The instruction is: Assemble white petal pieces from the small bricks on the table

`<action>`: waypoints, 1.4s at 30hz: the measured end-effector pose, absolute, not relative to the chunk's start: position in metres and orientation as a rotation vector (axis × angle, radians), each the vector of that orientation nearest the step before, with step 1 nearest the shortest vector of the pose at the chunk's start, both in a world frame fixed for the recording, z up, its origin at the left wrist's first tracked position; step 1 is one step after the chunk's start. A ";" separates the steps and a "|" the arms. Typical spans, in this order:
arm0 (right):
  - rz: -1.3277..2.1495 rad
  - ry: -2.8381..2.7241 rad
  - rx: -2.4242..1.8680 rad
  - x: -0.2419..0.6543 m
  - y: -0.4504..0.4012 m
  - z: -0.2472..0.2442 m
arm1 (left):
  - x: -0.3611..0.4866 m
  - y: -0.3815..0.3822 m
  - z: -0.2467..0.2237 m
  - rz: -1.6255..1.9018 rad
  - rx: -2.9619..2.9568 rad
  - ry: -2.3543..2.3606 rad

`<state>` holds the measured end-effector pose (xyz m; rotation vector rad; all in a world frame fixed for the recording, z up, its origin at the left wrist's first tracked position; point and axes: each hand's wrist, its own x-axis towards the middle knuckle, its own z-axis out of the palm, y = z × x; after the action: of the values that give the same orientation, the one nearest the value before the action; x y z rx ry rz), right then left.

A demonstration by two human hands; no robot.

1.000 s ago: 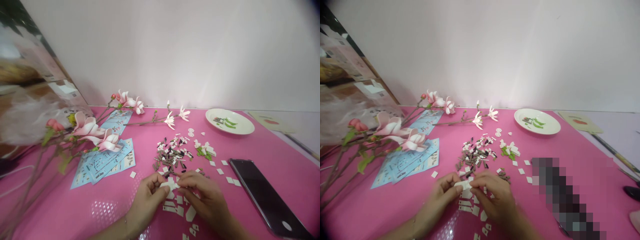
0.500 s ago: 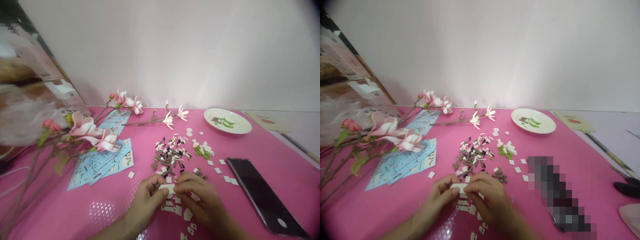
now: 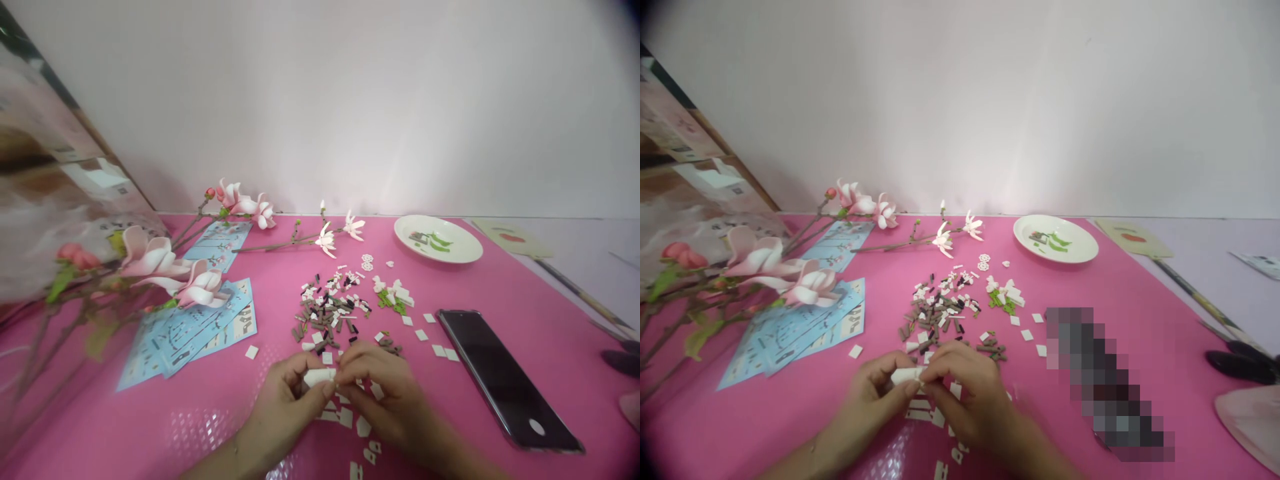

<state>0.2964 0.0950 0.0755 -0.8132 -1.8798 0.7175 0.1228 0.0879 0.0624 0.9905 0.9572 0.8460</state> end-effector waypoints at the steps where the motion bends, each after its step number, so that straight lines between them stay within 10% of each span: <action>1: 0.738 -1.868 -0.832 0.297 0.095 0.075 | 0.123 0.088 0.061 0.853 0.986 0.960; 42: 0.874 -1.841 -0.812 0.294 0.091 0.075 | 0.116 0.085 0.067 0.801 1.353 0.954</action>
<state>0.2937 0.0909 0.0752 -0.8124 -1.8415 0.8739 0.1155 0.0848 0.0665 1.3529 0.9540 0.8011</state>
